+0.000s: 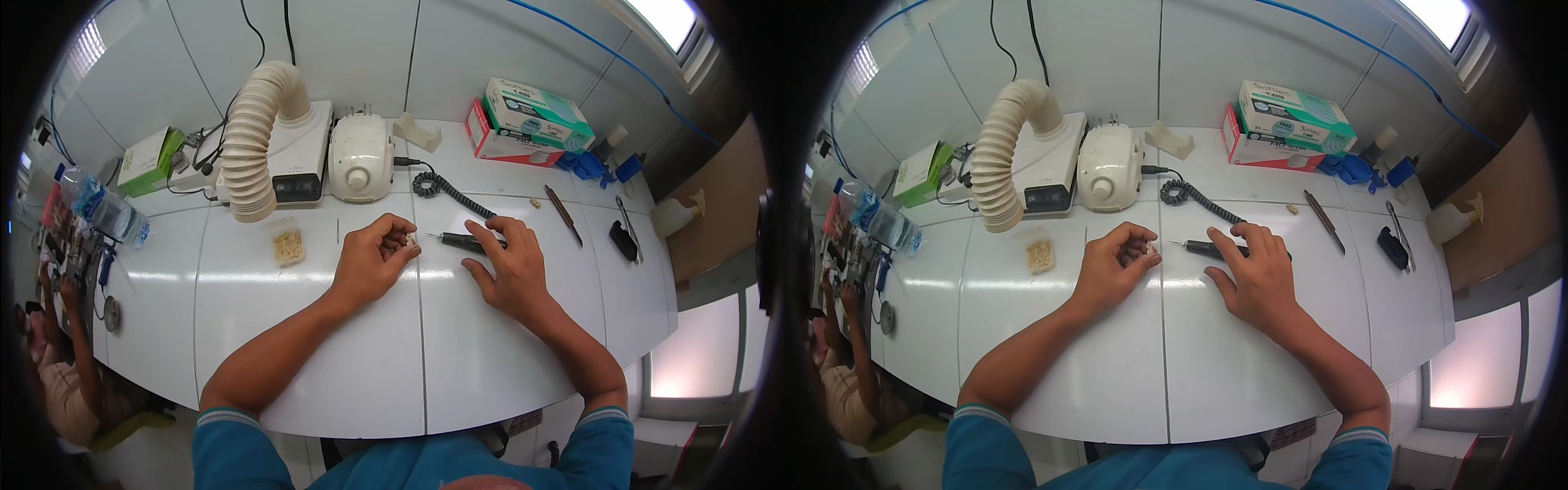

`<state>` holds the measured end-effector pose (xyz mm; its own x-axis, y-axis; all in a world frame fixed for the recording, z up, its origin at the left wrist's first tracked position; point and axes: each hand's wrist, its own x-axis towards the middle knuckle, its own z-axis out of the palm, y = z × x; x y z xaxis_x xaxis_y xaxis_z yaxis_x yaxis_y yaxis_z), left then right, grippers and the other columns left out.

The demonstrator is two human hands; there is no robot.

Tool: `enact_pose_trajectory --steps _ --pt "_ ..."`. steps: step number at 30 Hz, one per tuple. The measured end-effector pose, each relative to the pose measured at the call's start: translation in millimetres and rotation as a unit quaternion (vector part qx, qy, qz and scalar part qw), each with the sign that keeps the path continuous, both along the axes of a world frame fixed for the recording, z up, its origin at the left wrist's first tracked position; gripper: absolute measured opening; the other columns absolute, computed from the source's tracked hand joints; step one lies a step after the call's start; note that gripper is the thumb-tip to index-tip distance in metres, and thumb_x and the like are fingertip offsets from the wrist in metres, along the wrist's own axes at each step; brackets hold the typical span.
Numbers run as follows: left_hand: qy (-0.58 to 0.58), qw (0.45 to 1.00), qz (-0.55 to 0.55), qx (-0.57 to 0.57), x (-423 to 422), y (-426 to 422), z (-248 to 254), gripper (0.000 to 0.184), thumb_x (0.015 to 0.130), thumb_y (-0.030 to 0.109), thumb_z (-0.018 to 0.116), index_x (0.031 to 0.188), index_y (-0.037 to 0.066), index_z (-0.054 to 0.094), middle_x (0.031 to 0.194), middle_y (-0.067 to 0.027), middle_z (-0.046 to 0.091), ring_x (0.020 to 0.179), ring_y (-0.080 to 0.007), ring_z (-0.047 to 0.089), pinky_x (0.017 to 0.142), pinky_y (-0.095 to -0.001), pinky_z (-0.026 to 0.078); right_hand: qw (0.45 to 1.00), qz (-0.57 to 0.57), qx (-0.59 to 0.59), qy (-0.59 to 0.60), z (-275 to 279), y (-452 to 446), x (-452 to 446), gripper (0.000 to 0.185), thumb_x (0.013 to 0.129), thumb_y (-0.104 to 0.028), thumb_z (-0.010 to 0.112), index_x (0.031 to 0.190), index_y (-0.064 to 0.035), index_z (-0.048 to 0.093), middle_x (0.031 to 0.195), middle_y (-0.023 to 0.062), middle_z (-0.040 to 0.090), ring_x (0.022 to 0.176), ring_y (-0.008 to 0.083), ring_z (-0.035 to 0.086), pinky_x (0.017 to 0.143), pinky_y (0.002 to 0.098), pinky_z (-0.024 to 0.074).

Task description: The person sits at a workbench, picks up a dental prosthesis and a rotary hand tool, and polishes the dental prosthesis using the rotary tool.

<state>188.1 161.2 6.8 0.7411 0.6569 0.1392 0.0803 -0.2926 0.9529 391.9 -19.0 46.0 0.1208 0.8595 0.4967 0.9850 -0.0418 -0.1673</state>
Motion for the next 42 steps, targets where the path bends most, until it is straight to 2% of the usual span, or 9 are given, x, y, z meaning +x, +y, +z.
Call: enact_pose_trajectory --steps 1,7,10,16,17,20,26,31,42 --pt "0.000 1.000 -0.004 -0.009 0.2 0.7 -1.9 0.029 0.098 0.011 0.087 0.122 0.000 0.075 0.098 -0.0047 0.077 0.088 -0.0100 0.069 0.083 -0.0276 0.057 0.999 0.001 0.004 -0.042 -8.1 8.9 4.2 0.047 0.091 -0.016 0.089 0.134 -0.0051 0.074 0.113 0.0128 0.066 0.102 0.0308 0.064 0.084 0.0416 0.0523" --pt "0.011 1.000 -0.009 -0.008 1.9 3.1 -0.1 0.027 0.099 0.011 0.087 0.119 -0.002 0.074 0.096 -0.0103 0.080 0.084 -0.0128 0.074 0.076 -0.0278 0.059 0.995 -0.002 -0.096 -0.014 -32.8 39.4 18.4 0.035 0.091 -0.015 0.087 0.120 -0.0042 0.070 0.106 0.0123 0.062 0.098 0.0310 0.061 0.080 0.0451 0.0484" --pt "0.053 0.999 -0.007 -0.013 0.2 1.4 5.3 0.028 0.098 0.012 0.088 0.120 -0.001 0.077 0.097 -0.0078 0.082 0.088 -0.0104 0.075 0.078 -0.0269 0.059 0.996 0.015 -0.089 -0.011 -31.3 41.2 18.1 0.029 0.093 -0.014 0.085 0.114 -0.0034 0.068 0.101 0.0121 0.062 0.094 0.0303 0.062 0.078 0.0437 0.0485" --pt "0.067 0.997 -0.031 0.002 -0.6 -1.4 8.0 0.028 0.095 0.008 0.089 0.119 -0.001 0.079 0.097 -0.0081 0.083 0.085 -0.0108 0.075 0.075 -0.0261 0.060 0.990 0.083 -0.113 0.016 -21.0 20.3 13.8 0.030 0.094 -0.018 0.087 0.113 -0.0031 0.070 0.090 0.0088 0.061 0.080 0.0274 0.062 0.070 0.0413 0.0484" --pt "0.066 0.997 -0.043 0.008 -1.1 -0.8 9.1 0.028 0.095 0.008 0.089 0.120 -0.001 0.079 0.097 -0.0083 0.083 0.085 -0.0111 0.076 0.075 -0.0262 0.060 0.989 0.084 -0.118 0.019 -20.7 18.0 13.0 0.034 0.094 -0.025 0.088 0.113 -0.0042 0.071 0.088 0.0073 0.060 0.078 0.0258 0.062 0.069 0.0407 0.0485" --pt "0.056 0.996 -0.068 0.021 -2.3 -0.2 8.0 0.028 0.095 0.006 0.089 0.120 -0.001 0.079 0.096 -0.0087 0.083 0.085 -0.0119 0.077 0.074 -0.0269 0.059 0.988 0.092 -0.124 0.008 -18.5 17.4 11.1 0.035 0.094 -0.032 0.088 0.107 -0.0057 0.069 0.085 0.0059 0.059 0.076 0.0242 0.062 0.066 0.0394 0.0482" --pt "0.050 0.996 -0.072 0.035 -1.6 -2.7 6.4 0.027 0.094 0.006 0.089 0.119 -0.001 0.080 0.095 -0.0083 0.084 0.083 -0.0120 0.078 0.066 -0.0264 0.057 0.986 0.103 -0.134 -0.006 -18.2 23.0 14.0 0.039 0.097 -0.039 0.085 0.092 -0.0089 0.061 0.079 0.0044 0.053 0.070 0.0228 0.059 0.062 0.0385 0.0473" --pt "0.041 0.995 -0.057 0.072 -1.3 -2.9 3.3 0.025 0.094 0.007 0.090 0.116 -0.001 0.080 0.092 -0.0082 0.083 0.077 -0.0100 0.076 0.057 -0.0245 0.051 0.984 0.104 -0.141 -0.001 -16.8 24.4 13.4 0.039 0.097 -0.039 0.085 0.091 -0.0090 0.061 0.078 0.0048 0.052 0.069 0.0234 0.058 0.061 0.0390 0.0472" --pt "0.036 0.995 -0.055 0.072 -0.1 -4.3 2.4 0.027 0.093 0.007 0.090 0.116 -0.002 0.079 0.088 -0.0073 0.081 0.070 -0.0064 0.071 0.053 -0.0229 0.047 0.984 0.101 -0.148 0.005 -14.7 26.7 14.2 0.038 0.096 -0.037 0.086 0.091 -0.0085 0.060 0.077 0.0061 0.056 0.067 0.0246 0.060 0.061 0.0392 0.0481"
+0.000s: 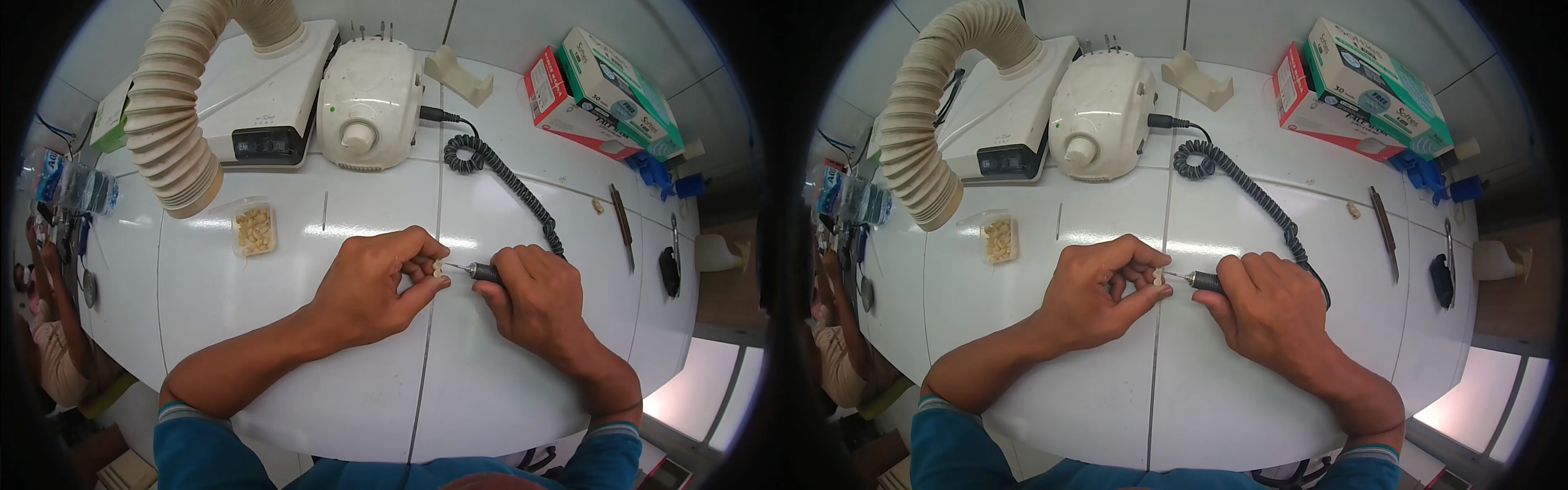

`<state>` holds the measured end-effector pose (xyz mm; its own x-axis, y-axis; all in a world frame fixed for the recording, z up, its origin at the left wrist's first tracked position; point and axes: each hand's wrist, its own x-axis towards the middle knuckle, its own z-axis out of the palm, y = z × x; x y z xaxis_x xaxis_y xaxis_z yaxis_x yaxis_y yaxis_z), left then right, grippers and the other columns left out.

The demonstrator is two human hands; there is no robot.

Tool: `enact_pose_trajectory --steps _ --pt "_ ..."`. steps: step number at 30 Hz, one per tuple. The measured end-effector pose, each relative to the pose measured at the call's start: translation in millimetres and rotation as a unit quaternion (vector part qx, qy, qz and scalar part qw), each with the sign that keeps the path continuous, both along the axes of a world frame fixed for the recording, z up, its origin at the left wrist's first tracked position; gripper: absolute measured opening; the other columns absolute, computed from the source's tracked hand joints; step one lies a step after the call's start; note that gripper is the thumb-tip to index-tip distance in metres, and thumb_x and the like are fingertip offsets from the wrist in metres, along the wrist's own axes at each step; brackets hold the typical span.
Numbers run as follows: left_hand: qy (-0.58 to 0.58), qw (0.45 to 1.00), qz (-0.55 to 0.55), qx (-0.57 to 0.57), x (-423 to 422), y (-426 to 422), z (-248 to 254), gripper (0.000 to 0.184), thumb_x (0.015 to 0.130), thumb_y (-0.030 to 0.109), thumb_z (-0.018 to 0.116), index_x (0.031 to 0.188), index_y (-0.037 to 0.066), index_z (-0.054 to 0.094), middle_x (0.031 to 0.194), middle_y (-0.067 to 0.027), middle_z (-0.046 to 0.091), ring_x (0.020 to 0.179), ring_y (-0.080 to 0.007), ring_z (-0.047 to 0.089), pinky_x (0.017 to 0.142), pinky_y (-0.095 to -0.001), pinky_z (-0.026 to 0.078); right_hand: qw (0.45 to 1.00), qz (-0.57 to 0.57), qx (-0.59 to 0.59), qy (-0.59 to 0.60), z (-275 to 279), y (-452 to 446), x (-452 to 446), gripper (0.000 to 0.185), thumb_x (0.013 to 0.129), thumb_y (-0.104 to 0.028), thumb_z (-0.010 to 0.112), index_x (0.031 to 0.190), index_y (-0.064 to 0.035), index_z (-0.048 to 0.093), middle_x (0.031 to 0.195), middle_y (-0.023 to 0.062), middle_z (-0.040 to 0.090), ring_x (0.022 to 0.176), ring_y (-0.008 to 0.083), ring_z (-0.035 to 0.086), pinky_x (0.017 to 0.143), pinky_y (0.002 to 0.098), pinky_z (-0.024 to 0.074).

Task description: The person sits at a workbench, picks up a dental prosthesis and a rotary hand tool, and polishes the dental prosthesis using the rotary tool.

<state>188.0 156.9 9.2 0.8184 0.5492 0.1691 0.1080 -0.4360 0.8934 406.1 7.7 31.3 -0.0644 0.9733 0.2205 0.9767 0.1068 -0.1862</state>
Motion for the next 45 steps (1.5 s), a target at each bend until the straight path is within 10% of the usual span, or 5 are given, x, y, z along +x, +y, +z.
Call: enact_pose_trajectory --steps 7,10,13,45 --pt "0.005 1.000 -0.004 0.006 -0.6 0.3 -0.2 0.027 0.093 0.008 0.091 0.116 -0.001 0.079 0.088 -0.0071 0.080 0.069 -0.0068 0.070 0.054 -0.0233 0.047 1.000 0.001 -0.010 0.003 1.1 0.3 -0.1 0.038 0.098 -0.037 0.084 0.092 -0.0080 0.061 0.078 0.0062 0.056 0.068 0.0242 0.060 0.061 0.0393 0.0478" --pt "0.036 0.999 -0.010 -0.028 -2.2 0.2 7.0 0.026 0.094 0.008 0.088 0.114 -0.002 0.075 0.092 -0.0118 0.080 0.082 -0.0205 0.080 0.076 -0.0324 0.064 1.000 0.002 -0.015 0.002 1.2 -0.1 -0.1 0.038 0.099 -0.037 0.084 0.092 -0.0079 0.061 0.078 0.0063 0.056 0.068 0.0241 0.060 0.061 0.0393 0.0477" --pt "0.002 1.000 -0.008 -0.002 -1.5 0.9 -0.7 0.028 0.093 0.008 0.091 0.117 -0.001 0.079 0.088 -0.0067 0.080 0.071 -0.0074 0.071 0.055 -0.0233 0.048 1.000 0.003 -0.019 0.000 2.0 0.4 -0.1 0.038 0.099 -0.037 0.083 0.092 -0.0078 0.061 0.078 0.0062 0.055 0.068 0.0241 0.060 0.061 0.0393 0.0476" --pt "0.007 1.000 -0.018 0.011 -1.2 0.9 2.4 0.028 0.092 0.007 0.092 0.116 0.000 0.079 0.086 -0.0071 0.079 0.068 -0.0084 0.067 0.055 -0.0257 0.044 1.000 0.008 -0.026 -0.015 3.4 1.8 -1.0 0.035 0.097 -0.038 0.086 0.095 -0.0098 0.065 0.078 0.0040 0.053 0.067 0.0214 0.059 0.060 0.0378 0.0465"
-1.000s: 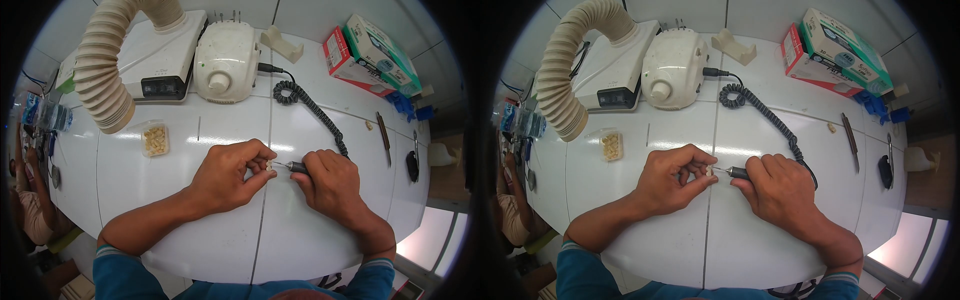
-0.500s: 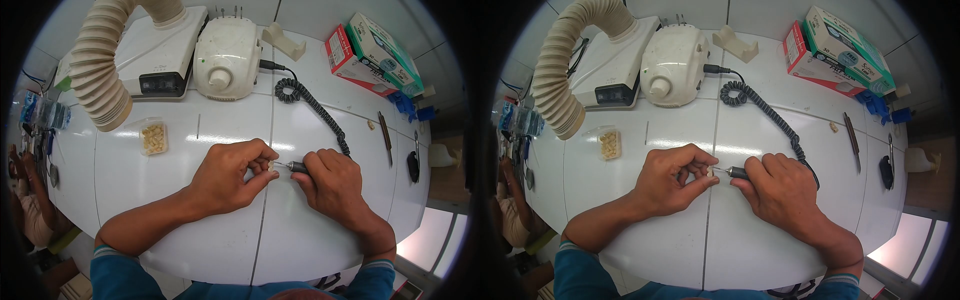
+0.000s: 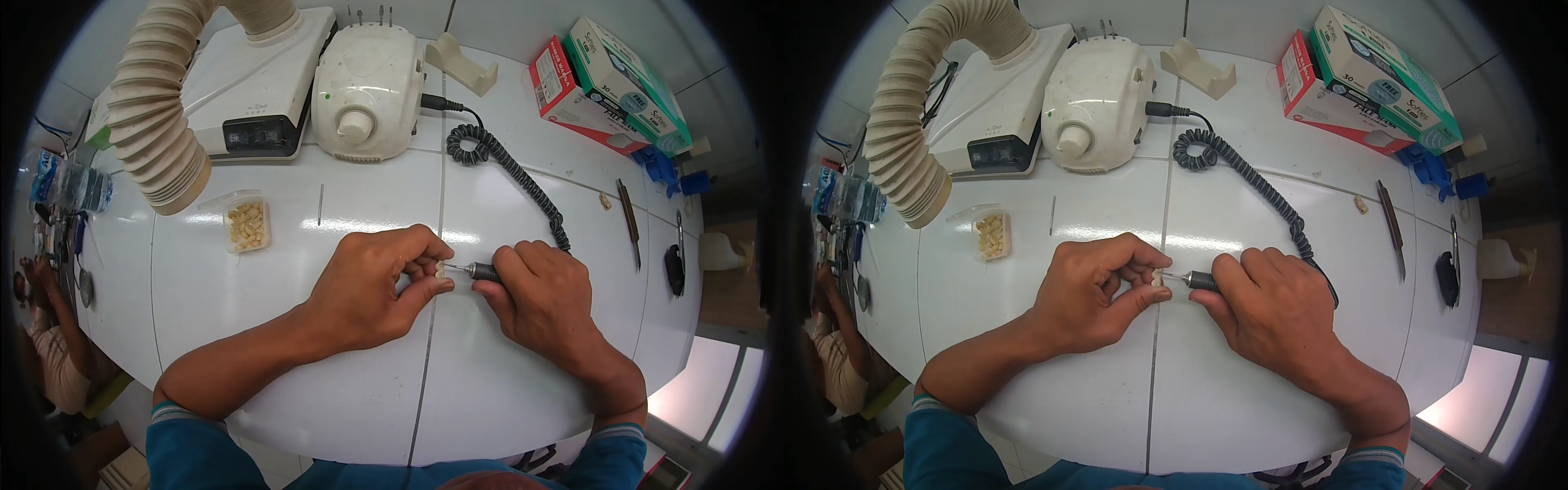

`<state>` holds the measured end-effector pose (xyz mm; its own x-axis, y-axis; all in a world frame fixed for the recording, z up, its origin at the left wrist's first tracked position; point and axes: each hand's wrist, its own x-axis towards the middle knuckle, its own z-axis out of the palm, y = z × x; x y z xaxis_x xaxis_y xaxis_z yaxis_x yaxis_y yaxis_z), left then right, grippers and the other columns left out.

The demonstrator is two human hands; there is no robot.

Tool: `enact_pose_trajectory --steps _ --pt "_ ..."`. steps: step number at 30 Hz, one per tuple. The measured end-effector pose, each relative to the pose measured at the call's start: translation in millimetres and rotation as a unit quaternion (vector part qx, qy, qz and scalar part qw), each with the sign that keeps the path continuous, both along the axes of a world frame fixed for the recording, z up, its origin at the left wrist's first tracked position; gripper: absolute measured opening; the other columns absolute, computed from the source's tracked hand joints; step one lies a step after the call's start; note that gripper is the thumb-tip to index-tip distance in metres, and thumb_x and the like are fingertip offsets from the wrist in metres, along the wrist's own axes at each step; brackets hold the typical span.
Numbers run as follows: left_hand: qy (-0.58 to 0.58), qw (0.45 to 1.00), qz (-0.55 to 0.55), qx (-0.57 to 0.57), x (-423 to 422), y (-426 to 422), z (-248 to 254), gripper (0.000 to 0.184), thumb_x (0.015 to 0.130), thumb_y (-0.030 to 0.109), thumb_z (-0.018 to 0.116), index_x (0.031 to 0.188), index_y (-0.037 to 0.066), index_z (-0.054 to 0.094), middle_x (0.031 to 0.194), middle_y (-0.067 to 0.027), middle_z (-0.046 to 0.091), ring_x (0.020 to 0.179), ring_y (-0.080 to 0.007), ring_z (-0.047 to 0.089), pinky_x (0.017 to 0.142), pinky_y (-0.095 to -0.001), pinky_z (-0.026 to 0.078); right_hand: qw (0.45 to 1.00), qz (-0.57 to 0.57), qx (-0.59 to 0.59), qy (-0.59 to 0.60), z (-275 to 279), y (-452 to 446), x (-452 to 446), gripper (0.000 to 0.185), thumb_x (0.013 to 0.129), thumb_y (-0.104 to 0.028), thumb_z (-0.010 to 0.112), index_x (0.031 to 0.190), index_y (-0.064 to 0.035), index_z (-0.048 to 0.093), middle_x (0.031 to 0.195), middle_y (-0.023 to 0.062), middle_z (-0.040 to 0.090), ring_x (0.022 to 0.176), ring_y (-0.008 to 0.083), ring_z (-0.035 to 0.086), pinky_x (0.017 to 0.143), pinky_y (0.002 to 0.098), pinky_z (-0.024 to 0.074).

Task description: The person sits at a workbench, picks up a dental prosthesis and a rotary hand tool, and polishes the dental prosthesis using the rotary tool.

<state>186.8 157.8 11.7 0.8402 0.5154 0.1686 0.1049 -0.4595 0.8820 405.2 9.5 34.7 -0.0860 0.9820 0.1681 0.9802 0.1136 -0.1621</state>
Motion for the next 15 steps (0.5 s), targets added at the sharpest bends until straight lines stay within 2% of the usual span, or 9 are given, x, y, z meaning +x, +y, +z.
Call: enact_pose_trajectory --steps 15 --pt "0.005 1.000 -0.002 -0.006 0.2 0.8 0.9 0.027 0.092 0.006 0.091 0.116 0.000 0.079 0.084 -0.0063 0.078 0.066 -0.0073 0.065 0.054 -0.0252 0.043 1.000 -0.005 0.003 -0.006 -1.0 0.3 -0.9 0.036 0.098 -0.039 0.085 0.092 -0.0110 0.063 0.077 0.0032 0.053 0.066 0.0207 0.059 0.059 0.0373 0.0465"
